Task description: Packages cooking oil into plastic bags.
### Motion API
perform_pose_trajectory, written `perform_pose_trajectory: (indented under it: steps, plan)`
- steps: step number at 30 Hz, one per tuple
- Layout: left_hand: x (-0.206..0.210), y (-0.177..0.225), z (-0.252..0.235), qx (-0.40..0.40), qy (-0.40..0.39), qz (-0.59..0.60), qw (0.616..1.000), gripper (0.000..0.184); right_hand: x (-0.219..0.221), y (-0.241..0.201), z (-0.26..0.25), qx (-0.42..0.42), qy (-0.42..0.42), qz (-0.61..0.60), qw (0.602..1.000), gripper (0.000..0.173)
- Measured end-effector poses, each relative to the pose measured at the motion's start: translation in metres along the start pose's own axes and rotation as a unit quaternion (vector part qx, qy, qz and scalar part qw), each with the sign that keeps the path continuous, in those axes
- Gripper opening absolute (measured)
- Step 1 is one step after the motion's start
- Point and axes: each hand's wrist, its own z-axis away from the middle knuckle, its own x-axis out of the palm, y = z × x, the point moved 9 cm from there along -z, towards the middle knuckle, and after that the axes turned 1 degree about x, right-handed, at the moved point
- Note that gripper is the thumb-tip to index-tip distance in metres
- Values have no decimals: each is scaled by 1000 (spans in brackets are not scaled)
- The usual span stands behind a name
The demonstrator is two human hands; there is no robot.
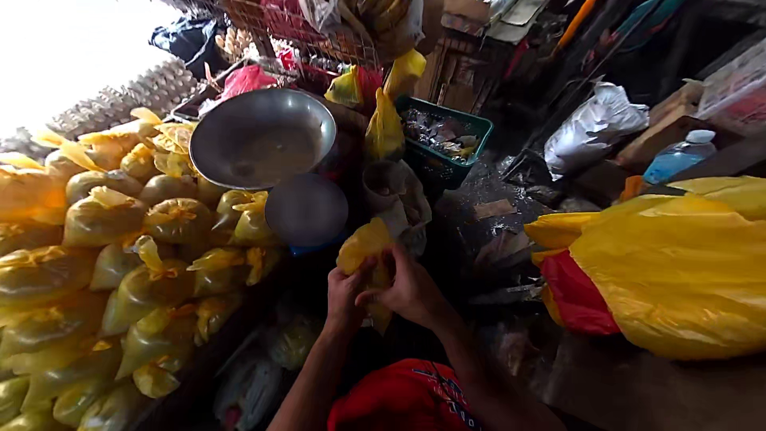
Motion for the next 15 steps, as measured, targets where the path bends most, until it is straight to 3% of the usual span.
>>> perform_pose_trajectory:
  steps: [4, 8, 12, 15]
  plan:
    - [22, 13, -14, -11, -21, 69, 997, 36, -35, -18, -29, -45, 21, -26, 998, 52]
    - [31, 25, -21, 47, -65, 56, 995, 24, -52, -17, -48, -74, 49, -89, 992, 19]
    - [23, 38, -27, 112, -49, -54, 991, 26, -45, -3, -59, -44, 24, -230, 972, 30]
    - [19, 37, -28, 149, -28, -141, 978, 24, -39, -16, -56, -67, 2, -105, 992, 61]
